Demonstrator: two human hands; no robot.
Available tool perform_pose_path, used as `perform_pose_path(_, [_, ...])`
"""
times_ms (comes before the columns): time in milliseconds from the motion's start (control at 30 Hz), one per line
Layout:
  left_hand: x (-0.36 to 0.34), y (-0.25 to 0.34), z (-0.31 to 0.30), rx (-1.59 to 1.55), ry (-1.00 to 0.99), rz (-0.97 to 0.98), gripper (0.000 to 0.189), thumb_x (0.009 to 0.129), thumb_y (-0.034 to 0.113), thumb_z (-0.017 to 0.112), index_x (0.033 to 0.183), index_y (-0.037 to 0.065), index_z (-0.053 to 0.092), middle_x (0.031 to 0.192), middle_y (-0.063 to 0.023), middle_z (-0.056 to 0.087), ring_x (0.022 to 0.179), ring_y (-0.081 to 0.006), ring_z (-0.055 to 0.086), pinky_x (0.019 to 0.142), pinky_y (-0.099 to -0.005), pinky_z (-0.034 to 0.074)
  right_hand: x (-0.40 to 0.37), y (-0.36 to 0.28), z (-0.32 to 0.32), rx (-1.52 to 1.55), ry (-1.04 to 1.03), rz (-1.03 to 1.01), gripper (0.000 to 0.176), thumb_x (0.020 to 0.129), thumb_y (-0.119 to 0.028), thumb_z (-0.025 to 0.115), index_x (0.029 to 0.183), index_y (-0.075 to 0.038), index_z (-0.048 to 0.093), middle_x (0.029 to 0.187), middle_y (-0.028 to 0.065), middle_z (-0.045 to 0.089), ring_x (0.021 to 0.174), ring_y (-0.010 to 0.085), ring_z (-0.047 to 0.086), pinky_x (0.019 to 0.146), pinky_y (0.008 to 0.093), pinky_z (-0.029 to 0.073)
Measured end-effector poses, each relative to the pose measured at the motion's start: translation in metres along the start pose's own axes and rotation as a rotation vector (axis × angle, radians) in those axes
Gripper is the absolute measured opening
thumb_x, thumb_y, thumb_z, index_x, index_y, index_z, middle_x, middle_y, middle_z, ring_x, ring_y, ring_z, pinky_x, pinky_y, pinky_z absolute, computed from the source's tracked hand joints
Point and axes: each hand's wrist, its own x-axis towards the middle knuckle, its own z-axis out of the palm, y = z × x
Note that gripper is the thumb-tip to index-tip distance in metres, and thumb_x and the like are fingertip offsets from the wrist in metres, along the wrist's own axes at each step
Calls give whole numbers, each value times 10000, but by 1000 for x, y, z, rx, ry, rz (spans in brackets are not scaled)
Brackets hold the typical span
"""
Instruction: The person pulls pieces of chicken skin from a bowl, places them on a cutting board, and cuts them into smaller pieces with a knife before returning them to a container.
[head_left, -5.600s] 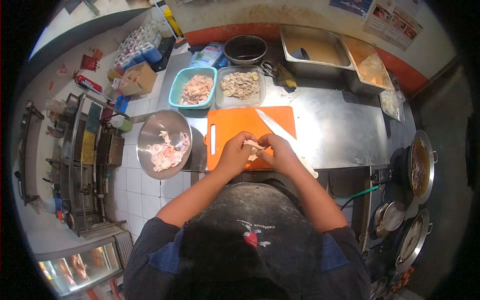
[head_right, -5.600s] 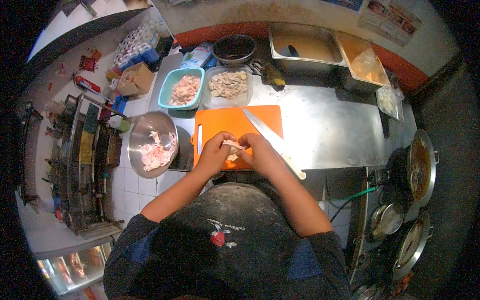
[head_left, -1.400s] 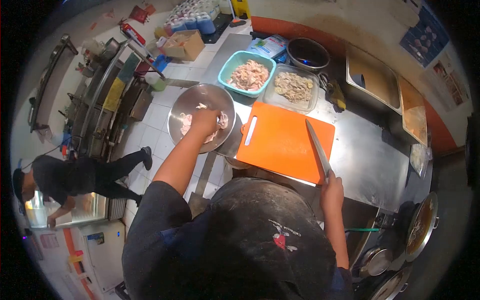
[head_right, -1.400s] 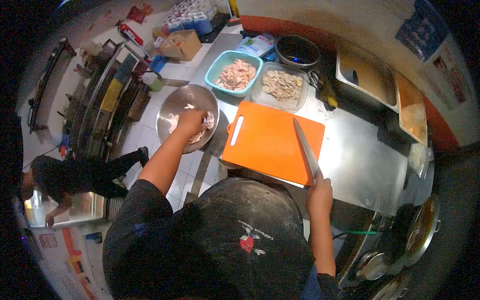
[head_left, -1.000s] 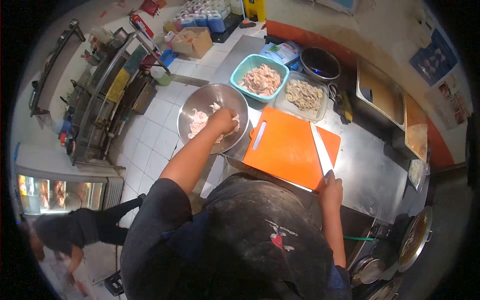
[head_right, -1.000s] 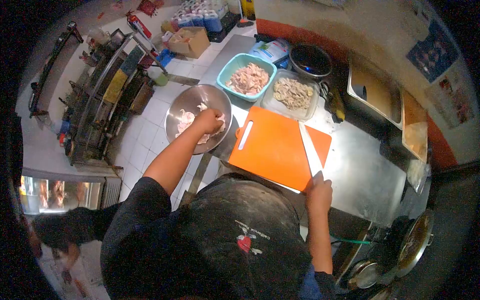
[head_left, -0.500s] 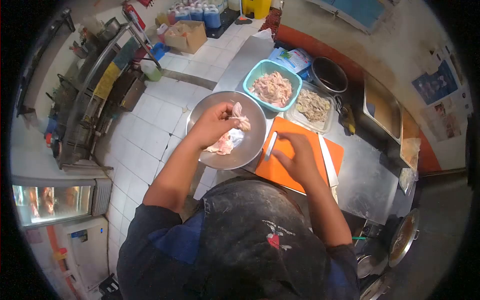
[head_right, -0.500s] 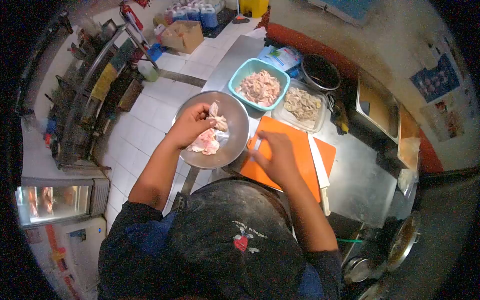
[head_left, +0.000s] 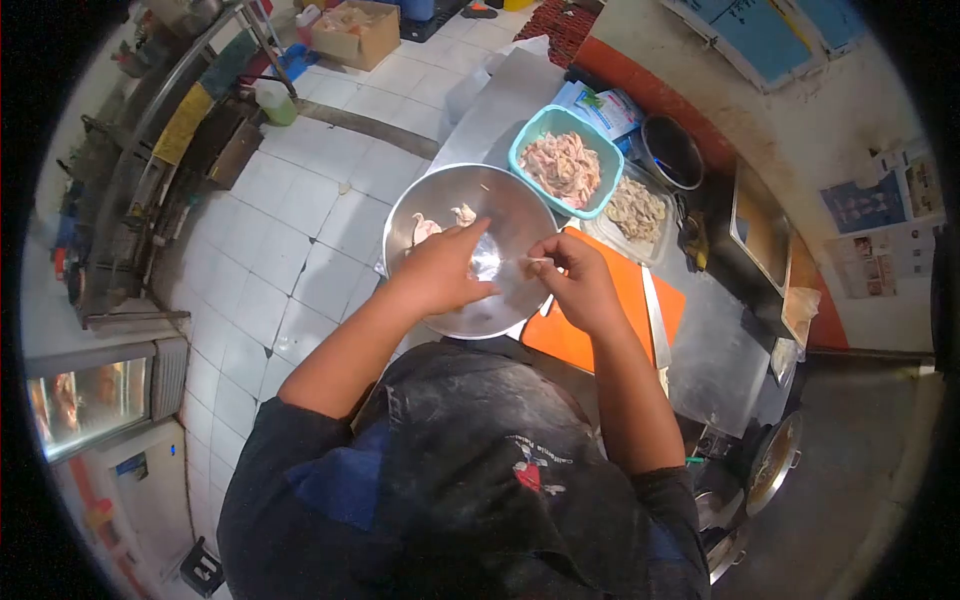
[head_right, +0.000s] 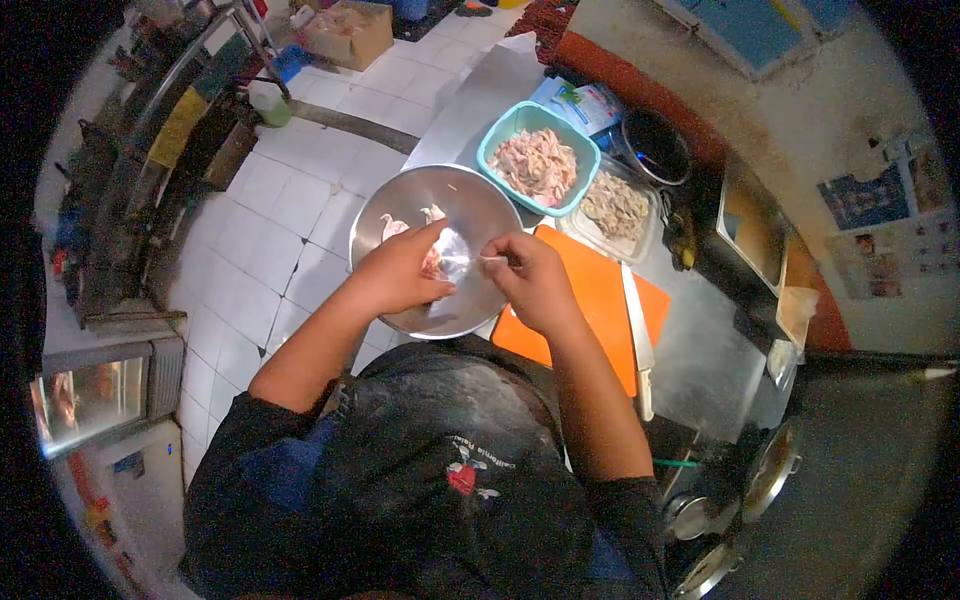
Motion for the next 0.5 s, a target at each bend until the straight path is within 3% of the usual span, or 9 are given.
perform_pose_path(33, [2, 3, 3, -7, -1, 3, 578, 867, 210, 877, 1348, -14, 649, 1230, -202, 760, 1114, -307, 760, 979, -370, 573, 0, -4, 3, -20, 0, -15, 193, 962, 41, 742, 1152, 14, 726, 1035, 100, 774, 971, 178, 752, 871, 338, 594])
perform_pose_path(100, [9, 15, 7, -272, 54, 264, 462, 889, 212, 845, 1271, 1, 695, 1159, -192, 781, 1087, -321, 760, 975, -409, 568, 2, -11, 7, -87, -6, -75, 236, 945, 51, 742, 1177, 13, 727, 1060, 111, 781, 995, 197, 763, 882, 351, 601])
perform_pose_path(133, [11, 16, 10, -275, 56, 268, 462, 889, 212, 845, 1271, 1, 695, 1159, -192, 781, 1087, -321, 760, 975, -409, 568, 3, -13, 8, -148, -15, -138, 279, 928, 61, 743, 1203, 12, 729, 1084, 122, 788, 1019, 215, 775, 894, 364, 608])
perform_pose_path(200, [16, 13, 19, -510, -98, 34, 341, 901, 169, 792, 1190, 9, 711, 1054, -189, 766, 1044, -307, 752, 950, -412, 565, 1, -17, 7, -199, 26, -168, 293, 918, 58, 749, 1206, 8, 729, 1088, 122, 791, 1021, 219, 774, 897, 367, 607])
perform_pose_path(333, [19, 1, 13, -506, -87, 83, 243, 901, 100, 741, 1126, 16, 707, 969, -135, 729, 978, -247, 730, 907, -391, 558, -6, -16, -1, -234, 74, -170, 305, 907, 52, 754, 1207, 4, 722, 1081, 119, 790, 996, 226, 761, 901, 372, 605])
perform_pose_path(400, [20, -2, 5, -526, -194, -13, 209, 898, 49, 694, 1105, 31, 688, 938, -69, 684, 919, -162, 684, 867, -336, 542, -8, -14, -3, -224, 78, -145, 315, 902, 62, 743, 1210, 1, 719, 1066, 106, 782, 977, 218, 750, 892, 365, 602])
perform_pose_path(433, [20, -4, 3, -526, -198, -10, 209, 898, 49, 694, 1105, 31, 688, 938, -69, 684, 919, -162, 684, 867, -336, 542, -10, -13, -5, -217, 76, -124, 325, 898, 72, 733, 1214, -1, 717, 1051, 93, 775, 957, 210, 739, 883, 358, 599])
perform_pose_path(500, [21, -5, 1, -617, -120, 104, 203, 903, 30, 692, 1105, 38, 672, 965, -32, 668, 913, -106, 647, 851, -287, 523, -12, -8, -11, -155, 55, -72, 348, 893, 82, 722, 1231, -2, 711, 1059, 83, 764, 970, 203, 729, 890, 350, 593])
